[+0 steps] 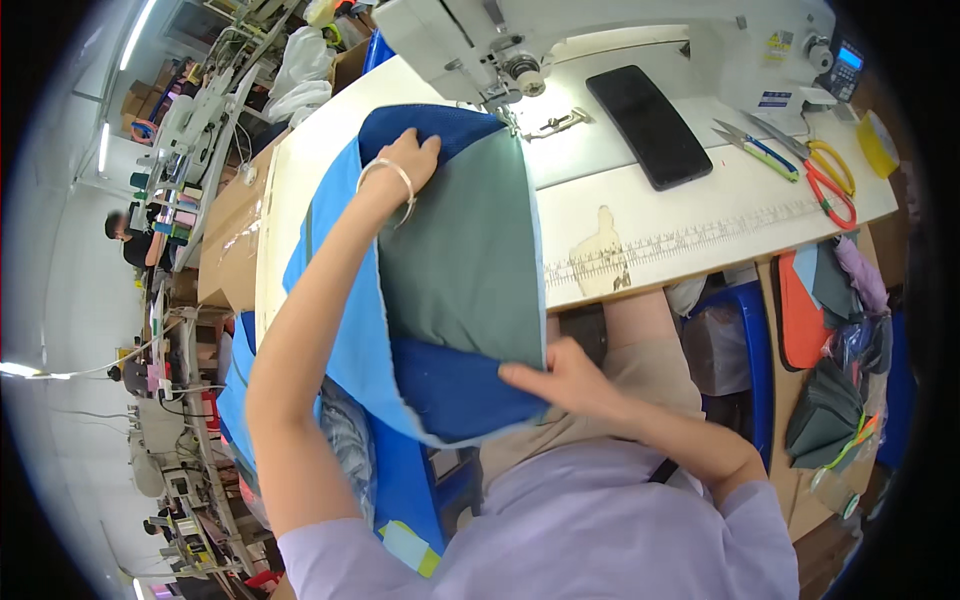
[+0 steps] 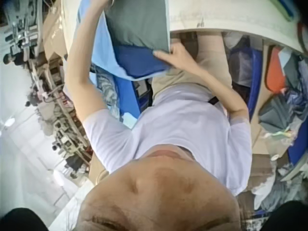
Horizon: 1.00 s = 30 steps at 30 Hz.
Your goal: The person uses a sewing machine to stitch a blue fabric bag with a dark green trim. They repeatedly align the fabric edges, guide the material through the machine, and adjust the bag's position to sew different sections. The person also briefly adjusts their head-mounted camera strap during the process.
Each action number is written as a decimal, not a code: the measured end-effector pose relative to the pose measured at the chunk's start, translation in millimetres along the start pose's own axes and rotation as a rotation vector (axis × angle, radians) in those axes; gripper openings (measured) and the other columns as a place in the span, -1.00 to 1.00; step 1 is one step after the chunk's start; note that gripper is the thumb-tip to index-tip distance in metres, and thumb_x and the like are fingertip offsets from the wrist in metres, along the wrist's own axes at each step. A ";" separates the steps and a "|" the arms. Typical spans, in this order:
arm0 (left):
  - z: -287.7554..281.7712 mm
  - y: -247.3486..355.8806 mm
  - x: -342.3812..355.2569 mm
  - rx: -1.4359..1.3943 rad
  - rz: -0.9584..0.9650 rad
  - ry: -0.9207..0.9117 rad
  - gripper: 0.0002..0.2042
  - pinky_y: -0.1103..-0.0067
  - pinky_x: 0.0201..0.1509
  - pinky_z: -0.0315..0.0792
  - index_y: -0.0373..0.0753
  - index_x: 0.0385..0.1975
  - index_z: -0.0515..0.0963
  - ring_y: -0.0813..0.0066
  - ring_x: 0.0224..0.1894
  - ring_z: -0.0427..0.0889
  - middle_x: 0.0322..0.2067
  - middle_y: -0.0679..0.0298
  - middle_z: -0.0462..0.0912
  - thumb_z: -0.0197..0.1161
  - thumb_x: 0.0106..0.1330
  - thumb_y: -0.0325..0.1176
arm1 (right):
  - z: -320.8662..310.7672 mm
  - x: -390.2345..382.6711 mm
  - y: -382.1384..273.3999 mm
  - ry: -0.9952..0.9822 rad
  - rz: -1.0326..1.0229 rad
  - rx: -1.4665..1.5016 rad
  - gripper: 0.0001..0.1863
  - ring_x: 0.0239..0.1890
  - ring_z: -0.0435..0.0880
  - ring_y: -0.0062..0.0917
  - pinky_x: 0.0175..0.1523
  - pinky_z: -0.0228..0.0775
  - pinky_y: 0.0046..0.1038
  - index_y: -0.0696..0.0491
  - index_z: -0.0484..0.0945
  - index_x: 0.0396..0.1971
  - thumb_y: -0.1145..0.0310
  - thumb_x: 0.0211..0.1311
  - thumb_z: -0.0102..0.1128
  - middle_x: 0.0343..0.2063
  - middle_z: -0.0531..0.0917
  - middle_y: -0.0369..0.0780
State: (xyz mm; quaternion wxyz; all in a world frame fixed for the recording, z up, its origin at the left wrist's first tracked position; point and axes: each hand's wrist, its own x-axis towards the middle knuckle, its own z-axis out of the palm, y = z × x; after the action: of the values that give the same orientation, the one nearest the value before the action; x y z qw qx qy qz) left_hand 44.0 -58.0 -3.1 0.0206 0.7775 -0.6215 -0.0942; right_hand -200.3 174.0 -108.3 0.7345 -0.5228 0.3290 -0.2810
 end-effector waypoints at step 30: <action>2.6 74.5 -32.2 0.195 1.568 0.105 -0.86 0.41 -0.04 0.53 -0.17 -0.52 0.45 0.29 -0.26 0.56 -0.46 0.34 0.47 0.26 -0.08 -0.46 | 2.3 -26.0 -36.7 0.000 -0.258 -0.237 -0.52 -0.70 0.55 -0.09 -0.52 0.38 -0.15 0.21 0.46 -0.64 0.20 0.46 0.16 -0.77 0.50 -0.01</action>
State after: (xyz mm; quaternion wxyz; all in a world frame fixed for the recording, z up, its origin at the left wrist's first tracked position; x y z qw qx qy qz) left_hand -34.9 -43.4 9.4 0.0423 0.1147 -0.9917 0.0395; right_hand -217.2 184.2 -67.9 0.6257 -0.6435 0.2900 -0.3322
